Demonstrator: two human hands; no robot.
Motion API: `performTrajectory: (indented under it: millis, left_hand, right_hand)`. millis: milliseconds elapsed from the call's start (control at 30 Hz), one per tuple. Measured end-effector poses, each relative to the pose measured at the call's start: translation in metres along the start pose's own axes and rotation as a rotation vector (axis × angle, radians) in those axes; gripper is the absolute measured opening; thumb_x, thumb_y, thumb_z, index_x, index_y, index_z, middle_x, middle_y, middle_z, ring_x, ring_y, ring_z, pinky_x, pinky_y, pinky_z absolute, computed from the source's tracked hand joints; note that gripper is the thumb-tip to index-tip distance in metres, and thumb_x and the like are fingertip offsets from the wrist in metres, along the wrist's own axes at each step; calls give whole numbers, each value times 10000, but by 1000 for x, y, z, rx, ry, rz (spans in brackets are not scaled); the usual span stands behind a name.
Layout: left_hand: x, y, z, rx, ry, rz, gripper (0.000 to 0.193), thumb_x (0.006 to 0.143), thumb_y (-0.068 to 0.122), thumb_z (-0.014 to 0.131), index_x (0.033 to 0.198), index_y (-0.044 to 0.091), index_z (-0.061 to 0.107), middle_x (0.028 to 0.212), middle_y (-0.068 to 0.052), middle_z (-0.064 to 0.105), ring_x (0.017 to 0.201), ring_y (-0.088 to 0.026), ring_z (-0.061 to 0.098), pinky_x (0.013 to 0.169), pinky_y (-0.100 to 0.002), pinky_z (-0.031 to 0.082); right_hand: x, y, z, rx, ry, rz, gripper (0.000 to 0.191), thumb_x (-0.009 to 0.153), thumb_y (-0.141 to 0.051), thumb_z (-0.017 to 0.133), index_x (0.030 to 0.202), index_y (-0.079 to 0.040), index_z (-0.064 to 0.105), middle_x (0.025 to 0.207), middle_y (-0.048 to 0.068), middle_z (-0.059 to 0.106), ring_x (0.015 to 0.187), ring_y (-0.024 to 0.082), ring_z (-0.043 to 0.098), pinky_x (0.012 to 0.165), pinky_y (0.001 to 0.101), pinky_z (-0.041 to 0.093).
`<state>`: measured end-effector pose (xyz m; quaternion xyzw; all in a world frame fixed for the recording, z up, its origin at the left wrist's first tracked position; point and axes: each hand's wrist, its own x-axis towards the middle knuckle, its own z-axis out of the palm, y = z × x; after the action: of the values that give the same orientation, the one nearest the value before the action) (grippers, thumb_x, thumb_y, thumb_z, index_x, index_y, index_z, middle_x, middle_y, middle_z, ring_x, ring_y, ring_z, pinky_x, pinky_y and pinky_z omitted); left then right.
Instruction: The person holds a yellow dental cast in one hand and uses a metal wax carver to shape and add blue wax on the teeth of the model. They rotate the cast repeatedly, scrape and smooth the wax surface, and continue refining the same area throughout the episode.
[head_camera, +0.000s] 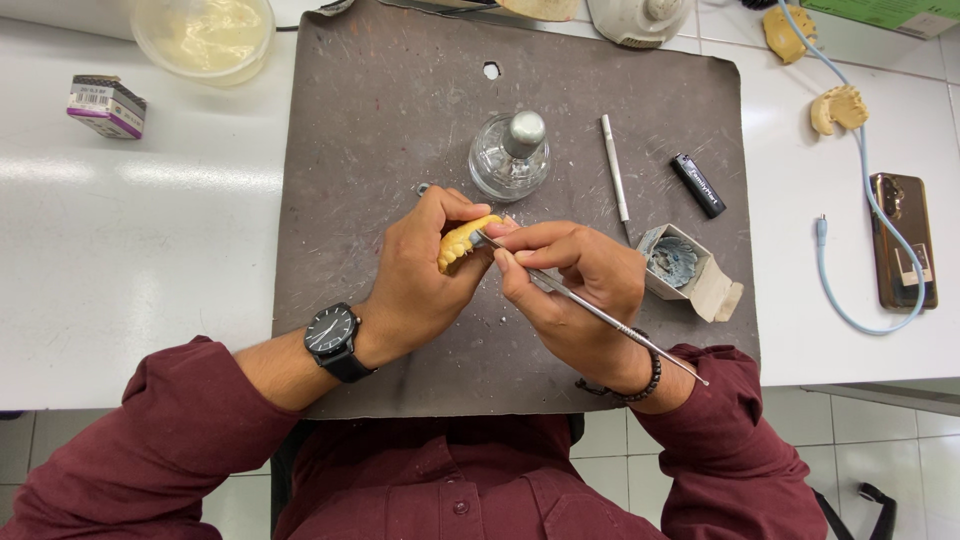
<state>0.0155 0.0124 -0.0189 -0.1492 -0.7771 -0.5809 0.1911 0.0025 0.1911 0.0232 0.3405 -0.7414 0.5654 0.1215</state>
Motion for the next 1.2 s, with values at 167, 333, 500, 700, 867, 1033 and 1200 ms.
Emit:
performTrajectory:
  millis: [167, 333, 500, 700, 867, 1033, 1200]
  left_hand:
    - [0, 1, 0, -5, 5, -1, 307, 928, 44, 779, 1133, 14, 551, 1044, -115, 713, 919, -197, 755, 745, -305, 598]
    - [1, -1, -1, 2, -17, -23, 293, 938, 46, 768, 1128, 17, 546, 1028, -112, 712, 888, -189, 753, 719, -297, 593]
    - [1, -1, 0, -6, -7, -29, 300, 939, 44, 778, 1125, 15, 544, 1040, -116, 719, 901, -196, 757, 727, -299, 593]
    - [1, 0, 1, -13, -20, -8, 308, 934, 44, 776, 1141, 18, 550, 1057, -116, 726, 956, -207, 770, 766, -301, 610]
    - [1, -1, 1, -2, -12, -13, 302, 938, 48, 778, 1137, 17, 553, 1033, -117, 722, 922, -196, 764, 740, -298, 603]
    - [1, -1, 0, -15, -25, -40, 286, 945, 45, 762, 1136, 16, 550, 1022, -116, 718, 890, -185, 758, 719, -296, 598]
    - [0, -1, 1, -8, -7, 14, 311, 936, 51, 771, 1144, 11, 544, 1051, -118, 722, 941, -198, 757, 759, -300, 602]
  right_hand:
    - [0, -1, 0, -33, -19, -19, 214, 910, 94, 781, 938, 10, 586, 1066, 181, 757, 1066, 237, 773, 941, 308, 656]
    - [1, 0, 0, -49, -34, -41, 207, 900, 92, 784, 934, 12, 596, 1064, 182, 754, 1061, 238, 770, 947, 316, 652]
    - [0, 0, 0, -67, -37, -42, 205, 902, 101, 780, 943, 21, 596, 1070, 187, 751, 1056, 245, 770, 962, 330, 644]
    - [1, -2, 0, -84, -9, -55, 209, 919, 102, 768, 943, 15, 580, 1059, 171, 736, 1062, 230, 767, 926, 303, 654]
    - [1, -1, 0, -63, -19, -32, 210, 911, 97, 777, 946, 14, 587, 1069, 173, 753, 1024, 217, 772, 890, 298, 653]
    - [0, 0, 1, -89, -11, -58, 214, 900, 88, 789, 939, 10, 594, 1053, 168, 754, 1006, 213, 774, 866, 291, 650]
    - [0, 1, 1, -64, 1, -55, 217, 912, 91, 784, 945, 11, 585, 1065, 177, 751, 1024, 216, 773, 840, 277, 652]
